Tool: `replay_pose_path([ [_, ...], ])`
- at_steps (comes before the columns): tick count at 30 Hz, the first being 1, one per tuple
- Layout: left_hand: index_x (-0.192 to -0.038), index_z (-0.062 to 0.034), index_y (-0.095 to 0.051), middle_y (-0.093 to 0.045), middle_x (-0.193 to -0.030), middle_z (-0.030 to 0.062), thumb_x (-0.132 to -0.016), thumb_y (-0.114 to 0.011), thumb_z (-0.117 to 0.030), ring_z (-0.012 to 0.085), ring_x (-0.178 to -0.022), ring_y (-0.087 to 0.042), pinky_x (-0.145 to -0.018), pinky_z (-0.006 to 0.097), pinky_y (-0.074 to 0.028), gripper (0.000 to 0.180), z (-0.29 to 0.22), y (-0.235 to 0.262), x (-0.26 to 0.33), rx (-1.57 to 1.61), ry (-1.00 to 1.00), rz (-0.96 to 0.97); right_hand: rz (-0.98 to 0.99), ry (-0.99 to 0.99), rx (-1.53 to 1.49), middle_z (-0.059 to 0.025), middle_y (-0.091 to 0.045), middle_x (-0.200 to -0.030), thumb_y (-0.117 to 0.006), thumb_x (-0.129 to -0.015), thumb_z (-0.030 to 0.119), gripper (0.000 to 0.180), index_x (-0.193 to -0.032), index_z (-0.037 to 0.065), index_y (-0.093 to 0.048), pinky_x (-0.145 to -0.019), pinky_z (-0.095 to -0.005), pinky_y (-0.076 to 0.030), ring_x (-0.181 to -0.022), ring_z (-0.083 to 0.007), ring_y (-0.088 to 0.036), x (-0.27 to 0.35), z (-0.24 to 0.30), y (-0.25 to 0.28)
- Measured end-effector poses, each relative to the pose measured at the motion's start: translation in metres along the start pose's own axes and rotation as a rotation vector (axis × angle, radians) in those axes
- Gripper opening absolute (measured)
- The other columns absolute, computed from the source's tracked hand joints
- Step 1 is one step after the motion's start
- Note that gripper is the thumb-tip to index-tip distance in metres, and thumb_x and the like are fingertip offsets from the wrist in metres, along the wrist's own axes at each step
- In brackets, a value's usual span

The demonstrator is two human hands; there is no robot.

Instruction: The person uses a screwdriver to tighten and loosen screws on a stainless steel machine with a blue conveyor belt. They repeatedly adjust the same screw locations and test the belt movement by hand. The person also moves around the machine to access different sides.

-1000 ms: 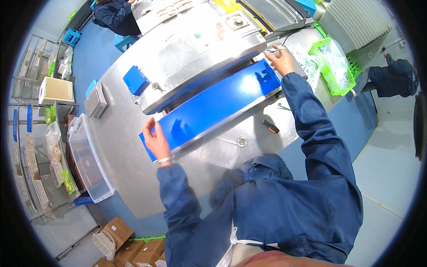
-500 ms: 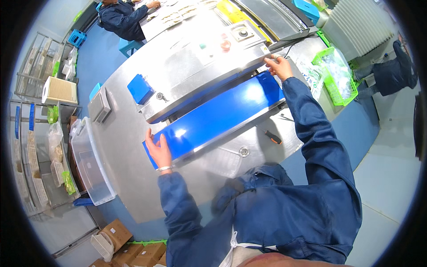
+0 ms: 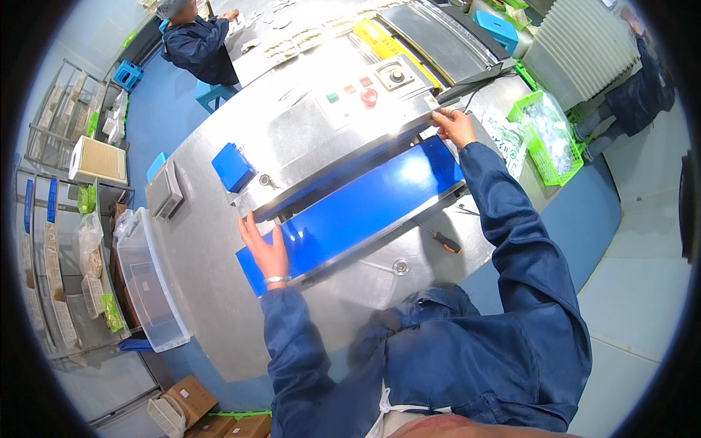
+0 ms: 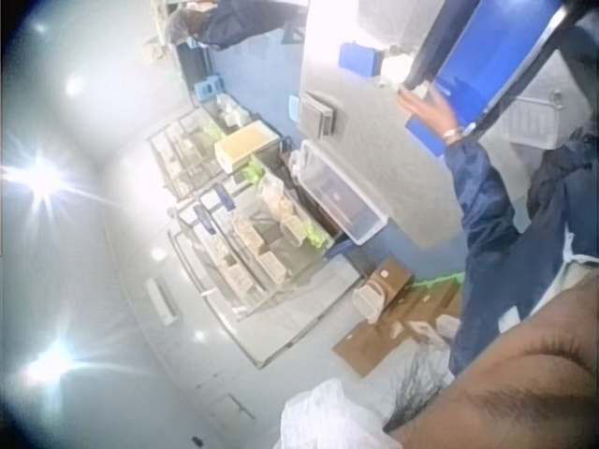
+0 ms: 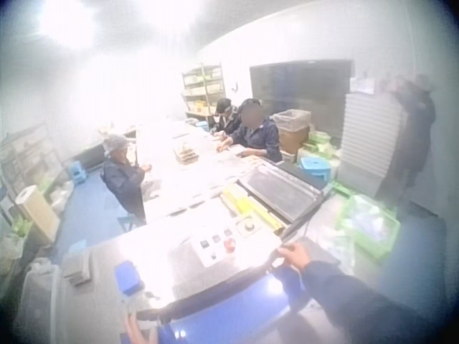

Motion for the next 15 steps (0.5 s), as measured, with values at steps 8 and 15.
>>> replay_pose_path([
  [8,-0.150,-0.0060,-0.040,-0.026,-0.159,0.0238,-0.091,-0.066,-0.013,0.0404,-0.147,-0.028,-0.118,0.046,-0.029,0.065,0.000,0.002,-0.001,0.029,0.019,0.008,0.018,-0.010,-0.013,-0.0100,-0.072,-0.095,-0.075,-0.089,0.032,0.051,-0.126,-0.002,-0.061,-0.061,-0.0264,-0.052,-0.072,-0.0136,-0.063,-0.002,-0.002,-0.001],
  [15,-0.150,-0.0084,-0.042,-0.025,-0.161,0.0205,-0.091,-0.065,-0.011,0.0377,-0.145,-0.034,-0.109,0.046,-0.042,0.064,0.008,0.008,0.004,0.164,0.060,-0.022,0.021,0.004,-0.151,-0.0088,-0.070,-0.089,-0.070,-0.094,0.031,0.047,-0.126,-0.001,-0.061,-0.056,-0.0252,-0.051,-0.065,-0.0118,-0.060,0.002,-0.010,0.007],
])
Point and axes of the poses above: each hand's wrist, its own x-axis away from the middle knuckle, its own y-axis out of the back of the hand, z = x × y, the point moved 7 cm from there along -x, towards the middle knuckle
